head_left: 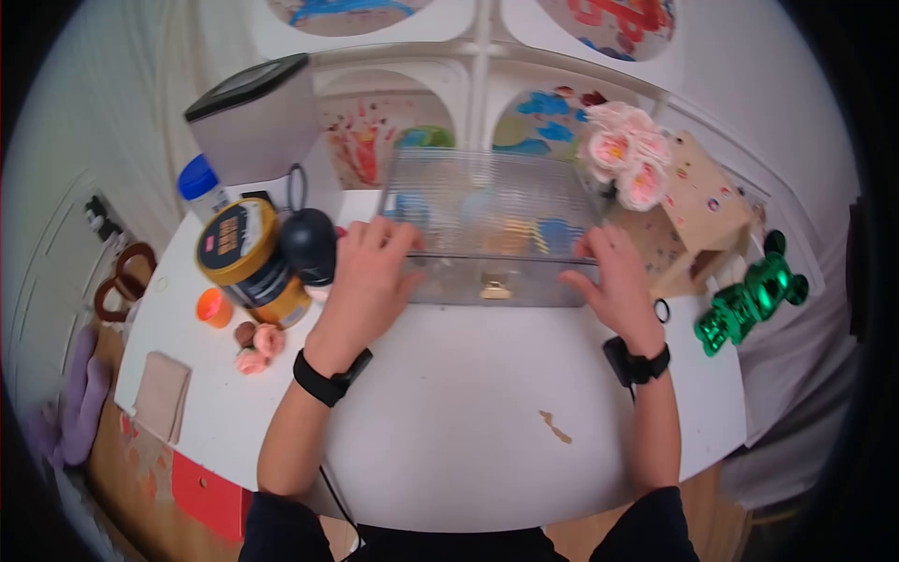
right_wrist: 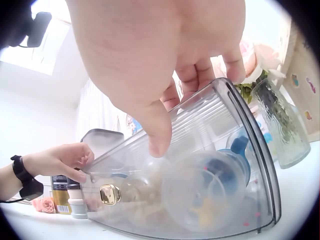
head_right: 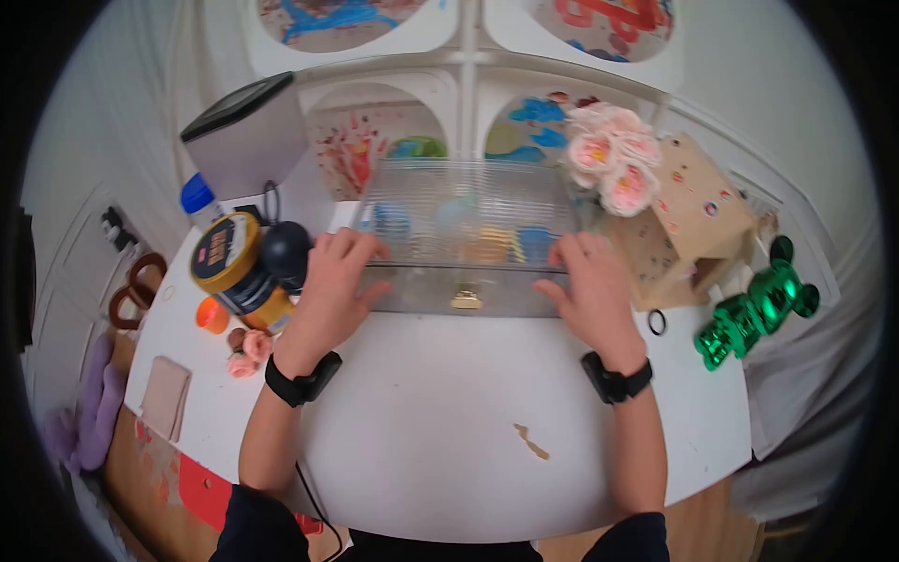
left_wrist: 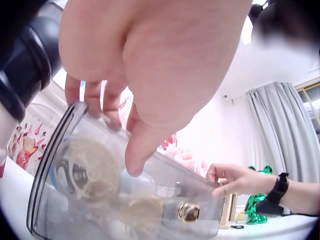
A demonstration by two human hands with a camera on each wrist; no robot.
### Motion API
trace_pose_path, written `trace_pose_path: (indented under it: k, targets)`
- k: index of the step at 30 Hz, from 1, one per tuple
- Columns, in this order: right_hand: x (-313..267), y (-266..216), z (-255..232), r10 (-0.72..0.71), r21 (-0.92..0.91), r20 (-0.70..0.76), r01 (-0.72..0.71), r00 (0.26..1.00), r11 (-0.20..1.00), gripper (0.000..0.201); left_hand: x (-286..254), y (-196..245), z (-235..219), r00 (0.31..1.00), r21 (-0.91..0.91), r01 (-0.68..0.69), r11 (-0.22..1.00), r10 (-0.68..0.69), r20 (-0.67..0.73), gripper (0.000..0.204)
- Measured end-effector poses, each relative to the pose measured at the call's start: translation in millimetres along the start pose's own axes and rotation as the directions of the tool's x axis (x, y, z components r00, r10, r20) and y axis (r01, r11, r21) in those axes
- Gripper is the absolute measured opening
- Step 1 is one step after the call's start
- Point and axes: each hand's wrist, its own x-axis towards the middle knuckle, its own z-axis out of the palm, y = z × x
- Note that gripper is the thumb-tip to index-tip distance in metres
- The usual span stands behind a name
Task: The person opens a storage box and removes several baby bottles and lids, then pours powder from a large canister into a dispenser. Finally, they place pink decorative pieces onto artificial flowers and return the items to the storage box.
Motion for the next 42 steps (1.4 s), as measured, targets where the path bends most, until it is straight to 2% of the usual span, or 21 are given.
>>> trace_pose_path:
  k: [2,5,6,7,8,10,12,15,16,18,21,24,26,28,32,34,35,38,41,42]
  targets:
    - [0.4,-1.3,-1.4,0.013,0.002,-0.002,-0.013,1.000,1.000,0.043,-6.9,4.5,-22.7,0.998,-0.024,-0.060,0.998,0.060,0.018,0.045]
    - [1.6,-5.4,-1.6,0.054,-0.009,0.034,-0.054,0.998,0.999,0.043,-14.5,19.6,-84.5,0.999,-0.053,0.003,0.999,-0.001,0.038,0.041]
    - [0.1,-6.7,-0.8,0.061,0.025,0.046,-0.062,0.997,0.998,0.043,-15.8,21.4,-100.4,0.996,-0.062,0.081,0.995,-0.083,-0.037,0.034]
    - [1.1,-6.0,-2.2,0.067,0.049,0.053,-0.070,0.996,0.996,0.042,-19.9,15.8,-112.2,0.978,-0.010,0.101,0.995,-0.101,-0.181,0.029]
    - [1.3,-5.1,-4.7,0.074,0.072,0.061,-0.078,0.995,0.994,0.042,-22.2,14.4,-122.6,0.937,-0.032,0.150,0.988,-0.152,-0.315,0.023]
    - [-0.3,-4.4,-11.0,0.061,0.092,0.080,-0.068,0.995,0.993,0.041,-26.3,-2.0,-145.4,0.881,-0.028,0.299,0.954,-0.287,-0.377,0.017]
    - [1.1,-5.3,-15.8,0.053,0.104,0.106,-0.064,0.993,0.992,0.040,-27.5,-16.3,-150.5,0.791,-0.077,0.472,0.878,-0.460,-0.403,0.031]
    - [1.6,-10.8,-23.7,0.082,0.090,0.144,-0.095,0.986,0.991,0.040,-19.1,-13.7,-131.3,0.697,0.099,0.683,0.723,-0.605,-0.384,0.055]
    - [1.5,-14.0,-25.1,0.098,0.080,0.152,-0.111,0.983,0.991,0.040,-22.6,-29.4,-116.1,0.755,0.264,0.633,0.727,-0.505,-0.419,0.075]
    - [1.0,-20.0,-28.8,0.104,0.062,0.160,-0.115,0.982,0.991,0.041,-17.7,-27.1,-95.6,0.810,0.440,0.559,0.703,-0.350,-0.470,0.076]
    - [0.0,-23.4,-31.4,0.072,0.059,0.151,-0.081,0.986,0.995,0.042,-7.0,-15.8,-76.1,0.825,0.455,0.559,0.693,-0.409,-0.391,0.078]
    - [-1.8,-20.6,-30.3,0.049,0.063,0.149,-0.059,0.988,0.996,0.044,-9.6,-28.0,-54.4,0.865,0.564,0.500,0.657,-0.341,-0.368,0.081]
    - [-2.5,-20.5,-31.9,0.051,0.042,0.158,-0.058,0.986,0.997,0.045,-10.6,-33.7,-49.4,0.868,0.581,0.493,0.648,-0.316,-0.383,0.080]
    - [-3.1,-26.5,-33.3,0.078,0.037,0.161,-0.085,0.984,0.996,0.046,-10.4,-33.3,-50.2,0.863,0.577,0.501,0.645,-0.321,-0.389,0.079]
    - [-2.6,-29.5,-34.1,0.089,0.038,0.170,-0.097,0.981,0.995,0.046,-13.8,-17.7,-69.7,0.898,0.521,0.439,0.732,-0.362,-0.249,0.076]
    - [-3.6,-30.2,-33.6,0.080,0.054,0.147,-0.089,0.986,0.995,0.045,-20.0,-11.5,-78.6,0.926,0.476,0.374,0.796,-0.342,-0.157,0.075]
    - [-4.1,-31.3,-32.6,0.074,0.065,0.136,-0.083,0.988,0.994,0.045,-23.2,-5.6,-81.8,0.954,0.496,0.298,0.815,-0.253,-0.159,0.068]
    - [-4.5,-31.8,-31.6,0.004,0.004,0.093,-0.005,0.996,1.000,0.040,-20.1,18.7,-97.6,0.923,0.295,0.330,0.897,-0.372,0.098,0.063]
    - [-2.6,-49.6,-30.0,-0.130,0.046,-0.075,0.134,0.989,0.990,0.036,-21.6,38.5,-96.8,0.939,0.138,0.269,0.953,-0.292,0.183,0.060]
    - [-4.2,-57.2,-29.4,-0.159,0.171,-0.067,0.168,0.985,0.971,0.035,-18.6,47.2,-96.6,0.940,0.074,0.248,0.966,-0.259,0.223,0.061]
